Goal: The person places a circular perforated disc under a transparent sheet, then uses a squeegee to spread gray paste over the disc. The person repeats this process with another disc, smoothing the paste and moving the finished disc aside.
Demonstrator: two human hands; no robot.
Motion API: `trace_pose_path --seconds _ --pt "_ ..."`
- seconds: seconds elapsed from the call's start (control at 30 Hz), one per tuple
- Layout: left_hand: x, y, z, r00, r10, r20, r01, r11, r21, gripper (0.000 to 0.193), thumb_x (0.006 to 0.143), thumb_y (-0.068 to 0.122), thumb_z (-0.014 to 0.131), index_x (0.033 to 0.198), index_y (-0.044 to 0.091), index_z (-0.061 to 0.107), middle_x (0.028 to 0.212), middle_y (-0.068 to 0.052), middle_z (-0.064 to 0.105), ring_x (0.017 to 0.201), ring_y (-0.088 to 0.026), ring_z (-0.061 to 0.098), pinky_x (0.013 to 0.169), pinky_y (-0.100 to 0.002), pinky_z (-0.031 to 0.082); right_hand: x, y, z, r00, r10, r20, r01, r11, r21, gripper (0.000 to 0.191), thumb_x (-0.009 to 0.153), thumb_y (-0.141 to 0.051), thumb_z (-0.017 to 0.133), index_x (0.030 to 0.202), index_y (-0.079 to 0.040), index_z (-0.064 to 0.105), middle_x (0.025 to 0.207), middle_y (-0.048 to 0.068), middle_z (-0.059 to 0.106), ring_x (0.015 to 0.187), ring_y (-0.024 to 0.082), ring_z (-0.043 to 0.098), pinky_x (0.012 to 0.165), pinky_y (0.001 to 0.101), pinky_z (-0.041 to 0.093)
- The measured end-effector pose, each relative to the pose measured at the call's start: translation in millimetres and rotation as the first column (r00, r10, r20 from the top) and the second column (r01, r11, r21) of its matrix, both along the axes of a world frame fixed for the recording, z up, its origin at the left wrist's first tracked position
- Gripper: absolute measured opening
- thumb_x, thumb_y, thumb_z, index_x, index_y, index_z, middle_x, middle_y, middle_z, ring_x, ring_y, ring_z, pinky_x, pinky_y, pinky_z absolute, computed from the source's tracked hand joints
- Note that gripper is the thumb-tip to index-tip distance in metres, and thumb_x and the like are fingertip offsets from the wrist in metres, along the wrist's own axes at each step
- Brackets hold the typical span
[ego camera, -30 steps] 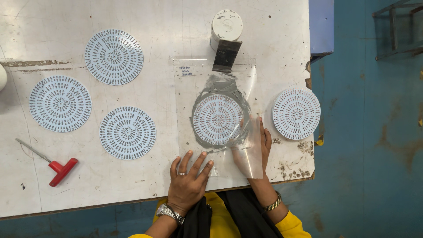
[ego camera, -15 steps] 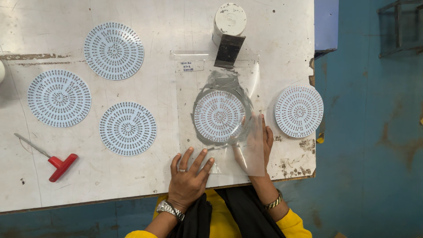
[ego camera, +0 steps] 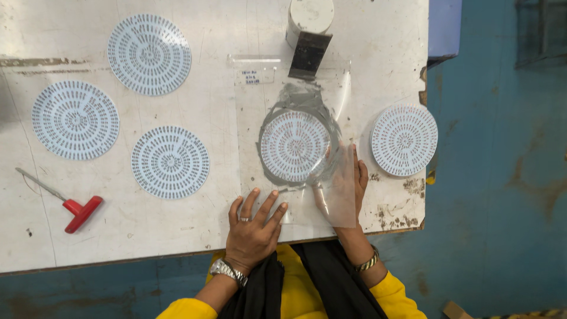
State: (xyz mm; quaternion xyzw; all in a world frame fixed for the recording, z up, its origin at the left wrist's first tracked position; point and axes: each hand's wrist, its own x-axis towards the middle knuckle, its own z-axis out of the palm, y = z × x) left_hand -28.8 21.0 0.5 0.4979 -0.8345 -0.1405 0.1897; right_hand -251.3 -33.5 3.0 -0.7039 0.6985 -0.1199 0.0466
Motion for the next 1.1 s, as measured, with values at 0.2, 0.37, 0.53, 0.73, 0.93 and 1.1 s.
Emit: trace_pose_path --seconds 0.2,0.37,0.53,0.73,0.93,1.1 --pt "1 1 1 1.000 -0.003 0.013 0.003 1.000 0.005 0.038 0.091 0.026 0.068 0.128 0.020 0.072 0.148 -0.004 0.056 0.141 -0.034 0.039 0.115 -0.055 0.027 -7 4 -6 0.991 0.033 0.133 -0.026 0.998 -0.050 0.066 0.092 -0.027 0.067 0.145 0.009 0.051 0.157 0.024 0.045 0.153 0.038 0.034 0.123 0.0472 0.020" --pt "1 1 2 1.000 -0.004 0.013 0.004 1.000 0.003 0.038 0.090 0.025 0.068 0.128 0.020 0.071 0.148 -0.005 0.055 0.141 -0.034 0.039 0.115 -0.055 0.027 -10 6 -1 0.992 0.039 0.122 -0.034 0.999 -0.040 0.060 0.093 -0.017 0.065 0.147 0.008 0.052 0.160 0.021 0.046 0.154 0.038 0.034 0.124 0.0475 0.021" --pt "1 2 -1 1.000 -0.006 0.031 0.007 1.000 -0.021 0.040 0.093 0.026 0.068 0.132 0.022 0.069 0.148 -0.005 0.055 0.142 -0.033 0.039 0.116 -0.054 0.027 -11 4 4 0.980 0.020 0.197 -0.023 1.000 0.013 0.062 0.086 -0.018 0.067 0.143 0.005 0.056 0.158 0.023 0.043 0.149 0.039 0.033 0.120 0.0483 0.022" --pt "2 4 -3 0.999 -0.007 0.034 0.008 1.000 -0.013 0.041 0.091 0.027 0.069 0.132 0.030 0.068 0.150 -0.004 0.053 0.142 -0.032 0.038 0.117 -0.054 0.027 -10 5 -2 0.999 0.032 0.028 -0.032 0.999 -0.022 0.062 0.085 -0.019 0.072 0.143 0.001 0.061 0.157 0.023 0.044 0.150 0.037 0.036 0.120 0.0460 0.024" --pt "1 5 -5 1.000 -0.004 0.028 0.004 1.000 -0.008 0.040 0.092 0.027 0.069 0.132 0.028 0.068 0.153 -0.004 0.051 0.143 -0.032 0.036 0.117 -0.055 0.026 -16 8 -11 0.977 0.017 0.213 0.007 0.994 -0.111 0.066 0.090 -0.023 0.074 0.142 0.012 0.055 0.159 0.024 0.045 0.143 0.031 0.045 0.121 0.0465 0.029" --pt "1 6 -7 0.999 -0.013 0.033 0.013 1.000 0.006 0.041 0.092 0.028 0.069 0.132 0.027 0.068 0.152 -0.003 0.051 0.144 -0.031 0.037 0.118 -0.055 0.024 -15 8 -14 0.978 0.046 0.202 -0.013 0.987 -0.160 0.054 0.085 -0.018 0.074 0.131 0.007 0.061 0.157 0.026 0.045 0.144 0.036 0.043 0.118 0.0469 0.031"
